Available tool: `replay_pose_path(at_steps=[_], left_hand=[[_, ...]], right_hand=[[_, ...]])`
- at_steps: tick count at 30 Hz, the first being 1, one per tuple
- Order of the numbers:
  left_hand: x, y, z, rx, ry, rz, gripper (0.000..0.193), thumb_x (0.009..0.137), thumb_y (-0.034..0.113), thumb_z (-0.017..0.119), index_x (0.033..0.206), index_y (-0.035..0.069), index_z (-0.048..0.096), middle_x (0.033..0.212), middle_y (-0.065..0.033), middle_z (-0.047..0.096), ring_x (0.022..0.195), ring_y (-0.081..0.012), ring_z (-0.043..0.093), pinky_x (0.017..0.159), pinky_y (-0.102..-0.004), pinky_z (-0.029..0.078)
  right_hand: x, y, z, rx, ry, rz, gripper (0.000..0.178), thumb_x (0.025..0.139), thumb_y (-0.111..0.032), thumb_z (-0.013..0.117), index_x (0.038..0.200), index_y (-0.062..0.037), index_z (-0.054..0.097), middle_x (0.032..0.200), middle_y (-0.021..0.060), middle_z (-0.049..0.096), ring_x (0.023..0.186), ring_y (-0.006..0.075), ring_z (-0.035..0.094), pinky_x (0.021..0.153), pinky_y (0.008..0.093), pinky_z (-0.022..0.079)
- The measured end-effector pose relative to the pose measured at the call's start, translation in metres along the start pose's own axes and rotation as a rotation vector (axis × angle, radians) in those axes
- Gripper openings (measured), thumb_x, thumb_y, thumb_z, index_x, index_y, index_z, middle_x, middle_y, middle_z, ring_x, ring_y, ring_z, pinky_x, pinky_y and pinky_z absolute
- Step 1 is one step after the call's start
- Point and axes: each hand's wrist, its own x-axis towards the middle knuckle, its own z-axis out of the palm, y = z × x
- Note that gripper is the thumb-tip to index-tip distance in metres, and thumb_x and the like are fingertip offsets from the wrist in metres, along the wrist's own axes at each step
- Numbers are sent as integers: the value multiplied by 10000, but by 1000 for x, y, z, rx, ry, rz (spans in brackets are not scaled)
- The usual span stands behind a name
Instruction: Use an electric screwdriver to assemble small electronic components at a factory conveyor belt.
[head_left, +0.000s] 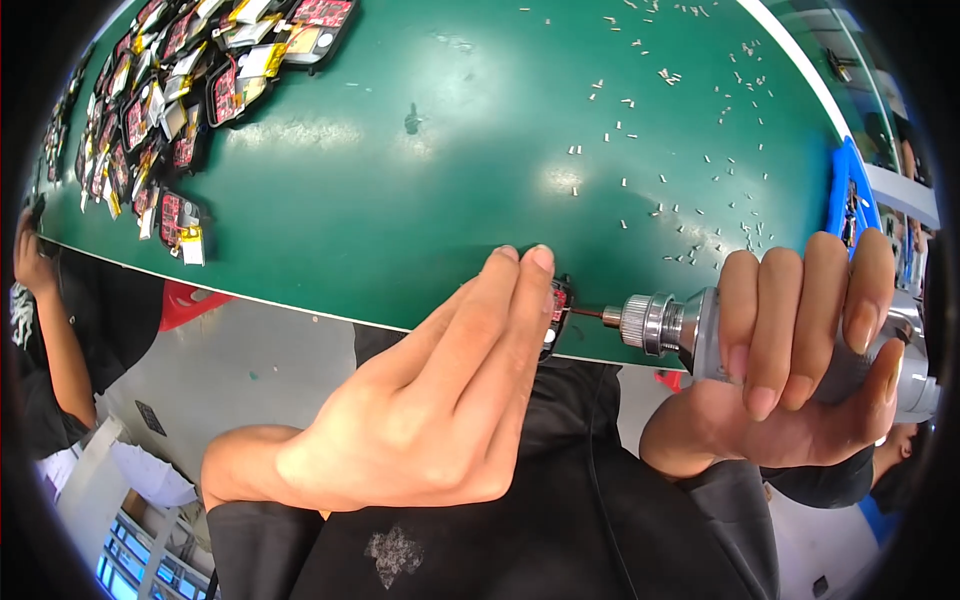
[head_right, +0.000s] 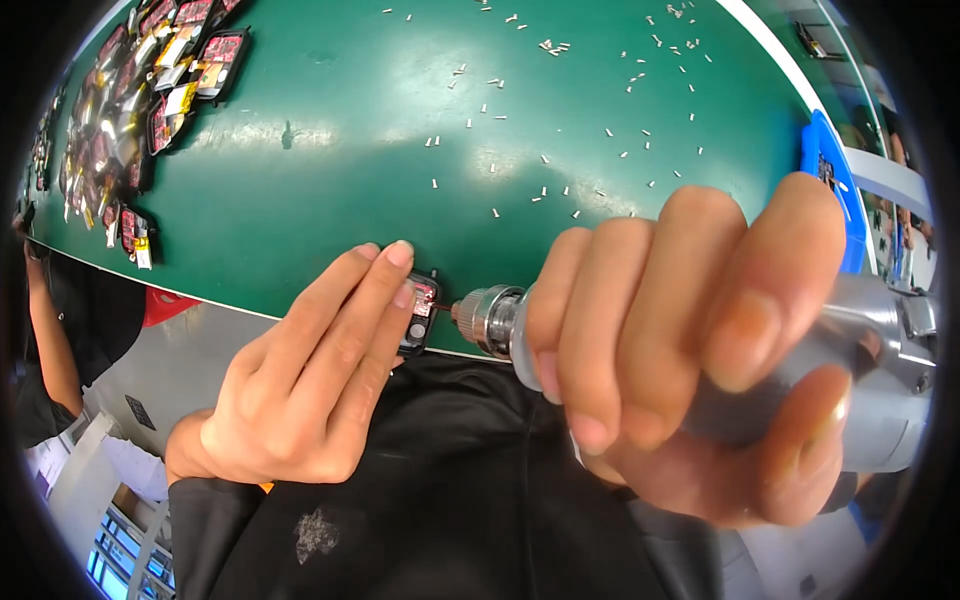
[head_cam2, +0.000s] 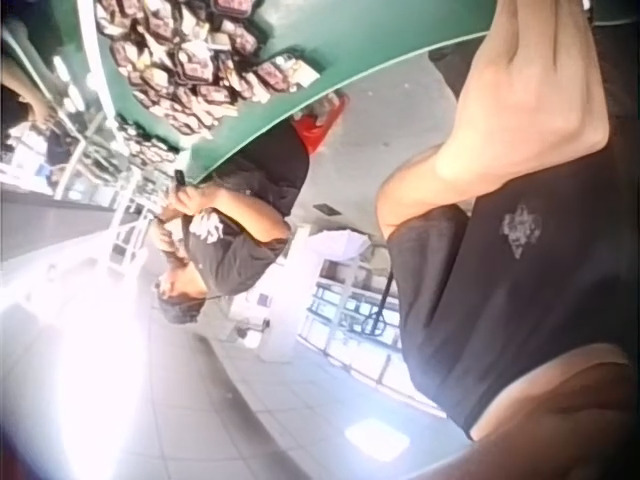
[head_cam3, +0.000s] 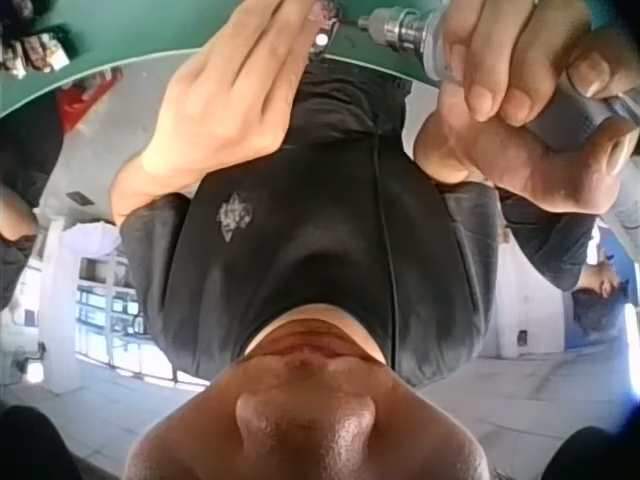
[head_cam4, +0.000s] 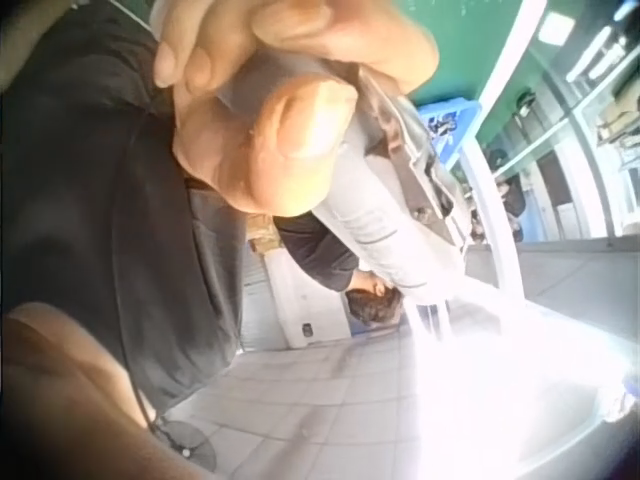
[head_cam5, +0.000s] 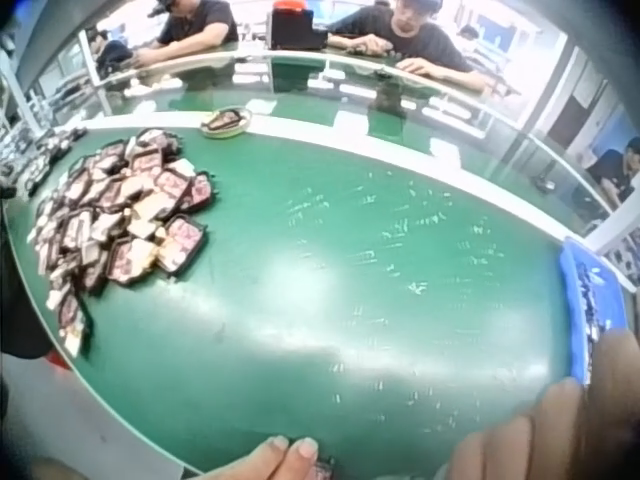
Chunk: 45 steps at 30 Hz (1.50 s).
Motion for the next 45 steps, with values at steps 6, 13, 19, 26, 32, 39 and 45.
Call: replay_pose_path(at_steps=[6, 13, 19, 26, 32, 39, 45], left_hand=[[0, 2, 4, -49, 25, -25, 210, 663, -34, 666, 843, -142, 656, 1011, -254, 665, 886, -325, 665, 715, -323, 589], [-4, -9, 8, -84, 69, 1, 229, 646, -21, 666, 840, -140, 656, 1014, -264, 661, 891, -328, 660, 721, -324, 585], [5, -12, -20, -111, -105, 43, 287, 674, 45, 624, 888, -143, 657, 1098, -276, 636, 988, -347, 629, 839, -363, 552], [-5, -8, -17, -39, -60, 23, 364, 718, 86, 591, 1006, -133, 630, 1123, -238, 616, 1052, -312, 606, 909, -370, 504], [-7, -67, -54, 3, 152, -323, 554, 617, -62, 727, 1158, -4, 624, 1158, -155, 632, 1023, -326, 622, 865, -412, 520], [-9, -145, -65, 562, 153, -548, 374, 863, 68, 627, 1229, 10, 578, 1251, -174, 574, 1145, -354, 529, 978, -443, 414], [49, -109, -31, 161, 177, -337, 320, 749, -30, 694, 1061, -1, 629, 1103, -139, 600, 1011, -333, 582, 845, -413, 488]], right_hand=[[2, 2, -1, -29, 4, 18, 183, 900, -216, 537, 878, -86, 411, 603, 8, 436, 461, 105, 436, 529, 263, 354], [21, 0, 3, -200, -186, 147, 208, 880, -218, 569, 807, -112, 406, 575, 8, 484, 443, 98, 479, 512, 255, 424], [27, 5, 8, -208, -249, 191, 199, 838, -181, 603, 775, -84, 441, 529, 7, 481, 381, 106, 432, 435, 252, 406], [22, 8, 8, -60, -270, 26, 194, 809, -129, 672, 720, -26, 534, 550, 69, 518, 421, 173, 465, 403, 282, 356], [-17, -16, -24, 211, 34, -175, 153, 823, -74, 597, 827, -42, 447, 559, 45, 461, 431, 137, 439, 447, 262, 390], [-35, -1, -35, 224, 118, -104, 146, 842, -119, 550, 832, -53, 420, 547, 30, 416, 414, 135, 386, 460, 288, 369], [-51, 13, -41, 401, 222, 0, 106, 824, -117, 518, 849, -47, 443, 546, 47, 428, 435, 164, 419, 492, 323, 383]])
